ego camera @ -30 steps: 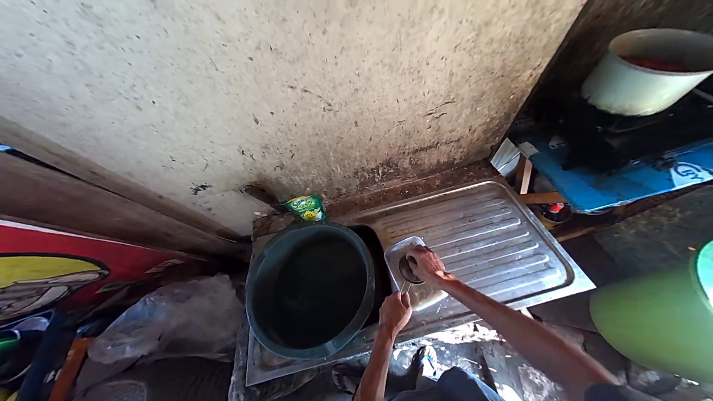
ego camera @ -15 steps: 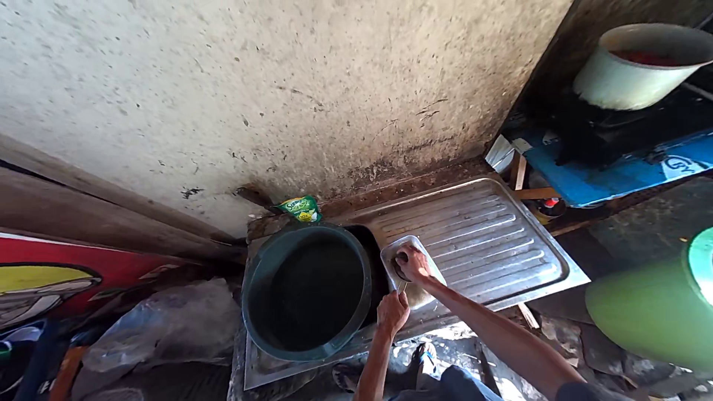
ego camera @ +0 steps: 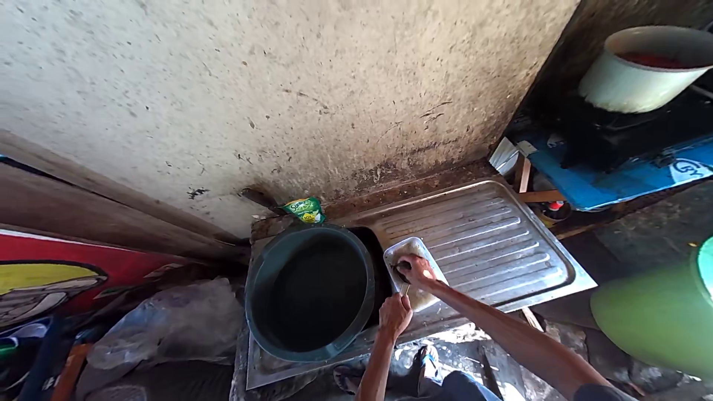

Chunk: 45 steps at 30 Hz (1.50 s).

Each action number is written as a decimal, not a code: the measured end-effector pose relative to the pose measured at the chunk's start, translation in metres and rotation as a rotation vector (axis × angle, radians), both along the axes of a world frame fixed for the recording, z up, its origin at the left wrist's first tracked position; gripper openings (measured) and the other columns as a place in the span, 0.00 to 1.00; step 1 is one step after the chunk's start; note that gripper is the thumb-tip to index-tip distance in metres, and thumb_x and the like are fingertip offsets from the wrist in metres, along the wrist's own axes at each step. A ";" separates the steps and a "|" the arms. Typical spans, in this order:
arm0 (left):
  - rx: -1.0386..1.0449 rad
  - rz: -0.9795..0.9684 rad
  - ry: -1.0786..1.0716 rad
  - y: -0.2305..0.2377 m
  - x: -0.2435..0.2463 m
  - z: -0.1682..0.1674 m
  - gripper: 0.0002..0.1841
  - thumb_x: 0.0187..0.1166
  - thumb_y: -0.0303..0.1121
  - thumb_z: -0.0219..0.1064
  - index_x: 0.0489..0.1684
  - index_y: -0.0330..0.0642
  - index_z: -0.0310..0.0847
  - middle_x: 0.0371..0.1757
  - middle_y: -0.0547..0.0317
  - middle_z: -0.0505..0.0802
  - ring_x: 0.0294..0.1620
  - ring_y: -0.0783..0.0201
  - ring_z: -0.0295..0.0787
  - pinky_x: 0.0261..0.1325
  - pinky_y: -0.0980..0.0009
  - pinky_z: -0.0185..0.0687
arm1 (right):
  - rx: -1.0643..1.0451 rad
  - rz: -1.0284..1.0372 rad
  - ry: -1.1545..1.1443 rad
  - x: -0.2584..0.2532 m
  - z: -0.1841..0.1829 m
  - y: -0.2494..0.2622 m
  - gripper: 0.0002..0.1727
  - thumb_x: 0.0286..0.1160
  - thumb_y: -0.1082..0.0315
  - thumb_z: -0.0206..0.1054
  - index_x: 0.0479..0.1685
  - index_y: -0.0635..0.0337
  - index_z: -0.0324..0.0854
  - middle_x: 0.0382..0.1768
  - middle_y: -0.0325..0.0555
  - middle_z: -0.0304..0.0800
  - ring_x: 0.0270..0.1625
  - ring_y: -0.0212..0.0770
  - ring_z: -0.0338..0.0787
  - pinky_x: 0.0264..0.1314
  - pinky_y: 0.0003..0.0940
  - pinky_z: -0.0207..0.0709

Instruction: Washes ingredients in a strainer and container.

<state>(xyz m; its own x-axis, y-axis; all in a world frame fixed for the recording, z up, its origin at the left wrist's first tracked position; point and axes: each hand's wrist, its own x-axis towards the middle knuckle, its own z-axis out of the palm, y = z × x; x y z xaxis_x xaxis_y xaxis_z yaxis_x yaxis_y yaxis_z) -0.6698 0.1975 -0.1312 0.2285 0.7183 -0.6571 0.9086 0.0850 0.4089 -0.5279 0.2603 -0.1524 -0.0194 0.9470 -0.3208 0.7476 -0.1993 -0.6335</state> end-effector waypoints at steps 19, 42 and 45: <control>-0.012 0.062 -0.032 -0.002 -0.003 -0.002 0.27 0.95 0.45 0.41 0.63 0.33 0.83 0.61 0.37 0.91 0.67 0.43 0.88 0.68 0.44 0.81 | -0.049 0.127 -0.060 0.002 0.007 -0.011 0.17 0.80 0.65 0.63 0.60 0.62 0.86 0.63 0.60 0.89 0.70 0.58 0.85 0.75 0.57 0.73; 0.034 0.007 0.033 -0.009 0.003 0.005 0.28 0.96 0.46 0.40 0.66 0.33 0.81 0.63 0.37 0.90 0.69 0.43 0.87 0.69 0.46 0.80 | -0.099 -0.193 0.151 0.019 0.013 0.008 0.20 0.73 0.66 0.72 0.64 0.62 0.84 0.61 0.61 0.88 0.67 0.58 0.87 0.70 0.60 0.76; -0.001 0.025 0.026 -0.008 0.003 0.003 0.28 0.96 0.46 0.39 0.65 0.33 0.82 0.64 0.37 0.90 0.70 0.44 0.87 0.70 0.45 0.80 | 0.049 -0.068 -0.035 0.007 -0.007 -0.013 0.21 0.72 0.70 0.67 0.65 0.58 0.84 0.65 0.59 0.85 0.70 0.58 0.84 0.72 0.55 0.77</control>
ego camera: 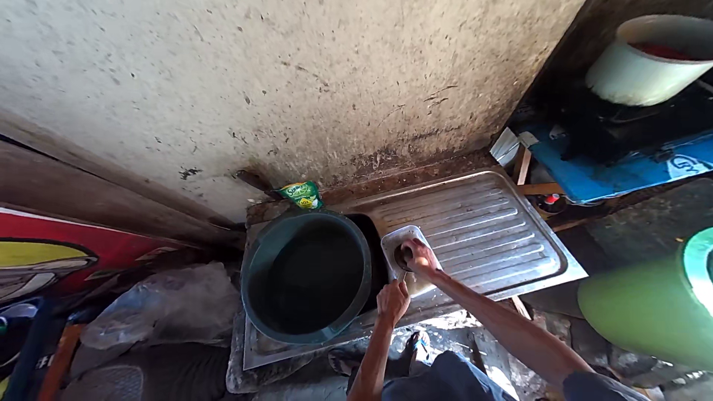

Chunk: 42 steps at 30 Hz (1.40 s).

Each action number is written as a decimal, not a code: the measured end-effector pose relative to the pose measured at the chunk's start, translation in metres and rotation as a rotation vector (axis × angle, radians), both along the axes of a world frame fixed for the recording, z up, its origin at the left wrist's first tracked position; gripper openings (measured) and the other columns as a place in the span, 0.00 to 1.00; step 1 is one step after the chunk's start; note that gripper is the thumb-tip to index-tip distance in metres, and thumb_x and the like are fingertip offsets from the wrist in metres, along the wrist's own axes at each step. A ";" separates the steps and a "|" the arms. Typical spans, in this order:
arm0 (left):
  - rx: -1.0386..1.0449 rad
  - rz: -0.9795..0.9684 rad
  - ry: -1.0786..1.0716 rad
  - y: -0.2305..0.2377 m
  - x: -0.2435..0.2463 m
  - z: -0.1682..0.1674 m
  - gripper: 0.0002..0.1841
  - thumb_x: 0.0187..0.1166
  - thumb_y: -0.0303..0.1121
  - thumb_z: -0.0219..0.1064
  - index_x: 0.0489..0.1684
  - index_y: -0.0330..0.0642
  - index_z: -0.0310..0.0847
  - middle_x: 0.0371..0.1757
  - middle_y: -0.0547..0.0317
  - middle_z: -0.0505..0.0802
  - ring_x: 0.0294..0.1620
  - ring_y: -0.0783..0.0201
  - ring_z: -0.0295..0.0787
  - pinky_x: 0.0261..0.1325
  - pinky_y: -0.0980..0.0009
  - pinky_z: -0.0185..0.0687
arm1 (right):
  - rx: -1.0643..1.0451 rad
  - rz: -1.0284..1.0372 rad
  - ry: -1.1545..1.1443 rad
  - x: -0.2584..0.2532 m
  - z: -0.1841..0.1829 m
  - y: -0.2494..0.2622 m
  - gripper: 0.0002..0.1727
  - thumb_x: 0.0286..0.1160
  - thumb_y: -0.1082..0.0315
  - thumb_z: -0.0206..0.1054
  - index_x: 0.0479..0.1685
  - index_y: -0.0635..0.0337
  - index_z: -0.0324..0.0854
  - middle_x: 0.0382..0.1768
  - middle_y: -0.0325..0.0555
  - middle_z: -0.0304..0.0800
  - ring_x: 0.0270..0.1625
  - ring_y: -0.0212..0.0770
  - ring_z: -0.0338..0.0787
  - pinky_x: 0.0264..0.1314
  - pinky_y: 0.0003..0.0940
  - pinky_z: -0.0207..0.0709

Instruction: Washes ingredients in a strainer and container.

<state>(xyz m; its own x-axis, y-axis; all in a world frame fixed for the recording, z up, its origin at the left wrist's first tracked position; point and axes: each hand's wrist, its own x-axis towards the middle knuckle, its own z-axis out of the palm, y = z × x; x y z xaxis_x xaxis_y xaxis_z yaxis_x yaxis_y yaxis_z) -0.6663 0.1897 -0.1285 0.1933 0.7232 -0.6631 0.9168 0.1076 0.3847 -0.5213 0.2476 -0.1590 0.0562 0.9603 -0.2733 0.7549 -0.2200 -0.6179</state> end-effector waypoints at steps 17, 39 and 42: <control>0.015 -0.014 -0.012 0.002 -0.002 0.001 0.28 0.95 0.46 0.40 0.64 0.32 0.82 0.63 0.36 0.90 0.69 0.43 0.87 0.69 0.45 0.80 | -0.165 0.018 0.029 0.016 0.025 0.031 0.21 0.69 0.64 0.73 0.62 0.60 0.85 0.61 0.60 0.88 0.66 0.60 0.86 0.68 0.63 0.74; 0.284 0.227 -0.270 -0.013 -0.039 0.017 0.26 0.94 0.46 0.50 0.46 0.29 0.85 0.36 0.38 0.90 0.43 0.43 0.90 0.52 0.45 0.83 | 0.354 -0.861 0.791 0.067 0.047 -0.021 0.17 0.74 0.76 0.68 0.60 0.70 0.78 0.46 0.55 0.87 0.43 0.38 0.87 0.48 0.35 0.81; 0.329 0.235 -0.252 -0.013 -0.046 0.027 0.26 0.94 0.46 0.50 0.48 0.28 0.85 0.37 0.37 0.90 0.45 0.42 0.91 0.53 0.45 0.83 | 0.383 -0.790 0.599 0.080 0.030 -0.024 0.23 0.72 0.74 0.69 0.67 0.67 0.76 0.50 0.57 0.90 0.49 0.44 0.90 0.53 0.43 0.82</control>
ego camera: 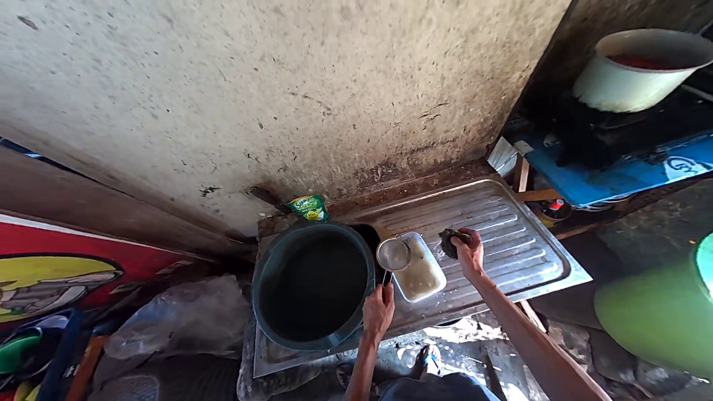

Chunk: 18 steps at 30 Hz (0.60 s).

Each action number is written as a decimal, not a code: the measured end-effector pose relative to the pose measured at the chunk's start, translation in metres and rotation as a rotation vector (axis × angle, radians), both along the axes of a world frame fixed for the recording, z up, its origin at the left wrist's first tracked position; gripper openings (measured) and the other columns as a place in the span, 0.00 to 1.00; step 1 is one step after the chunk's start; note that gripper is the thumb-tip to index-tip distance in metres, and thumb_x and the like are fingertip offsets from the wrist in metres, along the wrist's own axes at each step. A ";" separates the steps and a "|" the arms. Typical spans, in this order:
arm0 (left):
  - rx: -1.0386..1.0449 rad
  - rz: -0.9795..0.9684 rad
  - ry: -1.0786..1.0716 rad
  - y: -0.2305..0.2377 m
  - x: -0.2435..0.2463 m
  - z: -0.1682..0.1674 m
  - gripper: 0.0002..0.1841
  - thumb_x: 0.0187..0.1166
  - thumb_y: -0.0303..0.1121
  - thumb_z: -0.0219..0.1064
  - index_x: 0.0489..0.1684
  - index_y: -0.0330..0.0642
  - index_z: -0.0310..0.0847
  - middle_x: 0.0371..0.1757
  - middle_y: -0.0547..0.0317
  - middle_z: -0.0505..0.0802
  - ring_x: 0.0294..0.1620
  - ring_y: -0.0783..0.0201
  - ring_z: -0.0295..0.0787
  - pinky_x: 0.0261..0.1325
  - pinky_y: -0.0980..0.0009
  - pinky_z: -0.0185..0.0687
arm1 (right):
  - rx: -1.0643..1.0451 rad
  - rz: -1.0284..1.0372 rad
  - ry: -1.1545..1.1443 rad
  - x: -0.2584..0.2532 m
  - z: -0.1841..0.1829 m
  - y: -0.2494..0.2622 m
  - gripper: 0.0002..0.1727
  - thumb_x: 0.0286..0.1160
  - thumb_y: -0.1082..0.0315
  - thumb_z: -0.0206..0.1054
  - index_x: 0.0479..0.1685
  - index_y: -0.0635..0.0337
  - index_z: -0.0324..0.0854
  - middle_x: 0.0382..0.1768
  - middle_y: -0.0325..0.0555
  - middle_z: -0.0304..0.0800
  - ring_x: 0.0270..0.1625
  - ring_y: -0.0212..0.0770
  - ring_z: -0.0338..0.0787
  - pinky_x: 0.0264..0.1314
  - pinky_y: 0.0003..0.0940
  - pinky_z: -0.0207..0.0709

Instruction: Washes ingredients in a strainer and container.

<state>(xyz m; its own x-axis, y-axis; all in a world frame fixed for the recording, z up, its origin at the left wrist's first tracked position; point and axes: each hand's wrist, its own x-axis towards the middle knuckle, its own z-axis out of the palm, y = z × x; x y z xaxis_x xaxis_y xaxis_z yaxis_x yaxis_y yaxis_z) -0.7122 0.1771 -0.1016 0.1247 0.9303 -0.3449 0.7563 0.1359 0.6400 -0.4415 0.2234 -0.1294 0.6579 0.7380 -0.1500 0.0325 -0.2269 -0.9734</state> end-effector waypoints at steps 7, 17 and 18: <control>0.040 0.044 -0.003 -0.004 -0.015 0.009 0.26 0.94 0.45 0.51 0.48 0.27 0.86 0.35 0.38 0.90 0.41 0.44 0.90 0.51 0.46 0.83 | -0.391 0.351 -0.678 0.002 0.002 -0.040 0.25 0.78 0.56 0.68 0.68 0.63 0.82 0.73 0.68 0.77 0.79 0.71 0.72 0.73 0.67 0.68; 0.173 0.295 -0.175 -0.018 -0.063 0.019 0.21 0.91 0.39 0.58 0.31 0.31 0.81 0.20 0.58 0.75 0.22 0.65 0.71 0.32 0.64 0.71 | -0.557 0.338 -0.023 -0.045 -0.047 -0.061 0.24 0.80 0.66 0.67 0.72 0.64 0.70 0.37 0.57 0.90 0.31 0.49 0.91 0.40 0.48 0.86; 0.189 0.328 -0.182 -0.021 -0.071 0.019 0.20 0.91 0.39 0.58 0.29 0.32 0.80 0.19 0.61 0.73 0.21 0.67 0.69 0.30 0.66 0.69 | -0.536 0.338 -0.056 -0.045 -0.043 -0.058 0.26 0.80 0.67 0.65 0.77 0.61 0.68 0.36 0.57 0.90 0.31 0.50 0.91 0.40 0.50 0.86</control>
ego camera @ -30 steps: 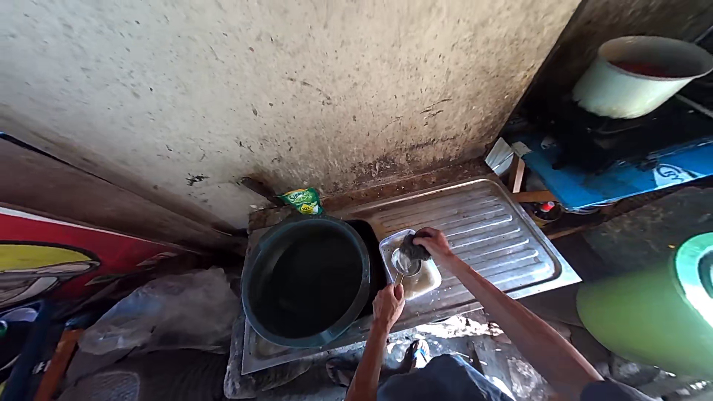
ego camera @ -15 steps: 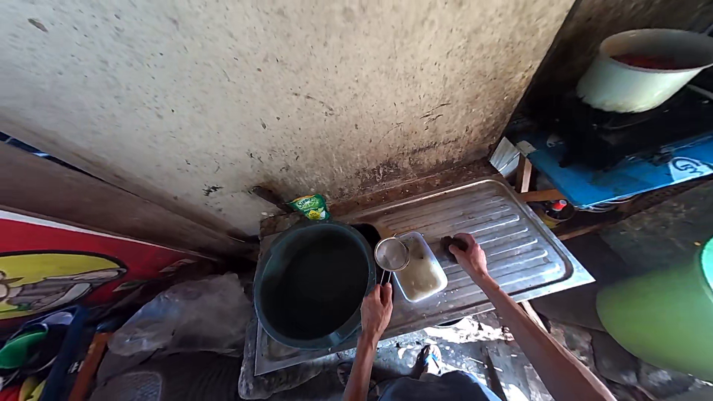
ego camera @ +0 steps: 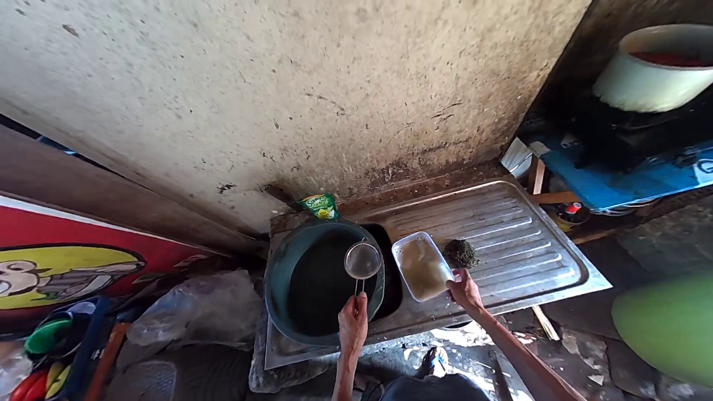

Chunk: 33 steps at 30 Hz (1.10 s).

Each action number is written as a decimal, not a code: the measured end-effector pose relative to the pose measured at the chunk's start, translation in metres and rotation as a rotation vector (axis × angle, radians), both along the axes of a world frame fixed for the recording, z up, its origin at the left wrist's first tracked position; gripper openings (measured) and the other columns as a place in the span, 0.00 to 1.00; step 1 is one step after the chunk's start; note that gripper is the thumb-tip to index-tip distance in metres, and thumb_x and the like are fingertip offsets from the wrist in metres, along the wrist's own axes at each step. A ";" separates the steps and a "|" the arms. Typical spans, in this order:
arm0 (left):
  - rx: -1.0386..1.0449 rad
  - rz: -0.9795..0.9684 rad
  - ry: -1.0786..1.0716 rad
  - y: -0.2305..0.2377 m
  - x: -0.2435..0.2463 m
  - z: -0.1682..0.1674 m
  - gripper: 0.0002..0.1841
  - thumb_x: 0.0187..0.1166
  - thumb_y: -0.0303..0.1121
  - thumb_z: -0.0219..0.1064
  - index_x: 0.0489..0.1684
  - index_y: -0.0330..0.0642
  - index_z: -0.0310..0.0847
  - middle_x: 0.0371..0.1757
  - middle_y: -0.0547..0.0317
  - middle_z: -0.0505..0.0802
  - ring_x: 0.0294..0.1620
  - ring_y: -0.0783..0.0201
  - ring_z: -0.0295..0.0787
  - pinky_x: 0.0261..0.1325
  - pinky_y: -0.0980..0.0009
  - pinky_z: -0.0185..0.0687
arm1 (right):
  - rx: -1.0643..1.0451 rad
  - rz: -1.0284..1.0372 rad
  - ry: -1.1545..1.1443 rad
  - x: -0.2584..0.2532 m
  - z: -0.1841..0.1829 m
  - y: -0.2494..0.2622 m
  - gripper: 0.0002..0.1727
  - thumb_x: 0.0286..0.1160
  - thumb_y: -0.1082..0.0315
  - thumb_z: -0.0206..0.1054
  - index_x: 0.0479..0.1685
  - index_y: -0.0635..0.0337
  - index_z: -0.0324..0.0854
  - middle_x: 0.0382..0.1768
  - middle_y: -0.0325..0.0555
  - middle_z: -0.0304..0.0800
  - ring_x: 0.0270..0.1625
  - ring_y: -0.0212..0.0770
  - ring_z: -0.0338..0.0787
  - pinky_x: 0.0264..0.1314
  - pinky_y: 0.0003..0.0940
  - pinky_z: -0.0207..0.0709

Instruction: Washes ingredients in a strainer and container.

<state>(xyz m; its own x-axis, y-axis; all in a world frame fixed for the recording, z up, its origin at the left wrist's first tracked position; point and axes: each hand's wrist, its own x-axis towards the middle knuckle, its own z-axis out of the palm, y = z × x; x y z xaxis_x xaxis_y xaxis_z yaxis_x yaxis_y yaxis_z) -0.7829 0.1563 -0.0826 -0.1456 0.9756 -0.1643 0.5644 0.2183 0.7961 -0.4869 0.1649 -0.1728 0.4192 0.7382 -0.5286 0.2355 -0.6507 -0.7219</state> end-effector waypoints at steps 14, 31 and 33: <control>0.003 0.256 -0.052 -0.045 -0.084 -0.010 0.23 0.92 0.41 0.55 0.23 0.35 0.76 0.13 0.66 0.68 0.14 0.71 0.64 0.23 0.72 0.64 | 0.158 0.442 -0.536 -0.037 0.094 0.082 0.27 0.84 0.66 0.53 0.82 0.47 0.77 0.54 0.63 0.93 0.58 0.67 0.91 0.59 0.66 0.77; -0.064 0.282 -0.074 -0.054 -0.101 -0.026 0.23 0.91 0.41 0.55 0.26 0.33 0.79 0.16 0.63 0.71 0.18 0.69 0.68 0.28 0.67 0.68 | 1.048 0.602 -0.999 -0.064 0.074 0.141 0.22 0.69 0.77 0.62 0.61 0.58 0.92 0.29 0.56 0.94 0.29 0.59 0.93 0.28 0.51 0.82; -0.072 0.282 -0.076 -0.055 -0.100 -0.028 0.22 0.91 0.41 0.55 0.26 0.34 0.79 0.16 0.64 0.71 0.18 0.69 0.68 0.28 0.67 0.68 | 1.130 0.581 -1.035 -0.059 0.073 0.145 0.21 0.69 0.78 0.62 0.60 0.58 0.92 0.26 0.55 0.92 0.27 0.57 0.92 0.26 0.48 0.81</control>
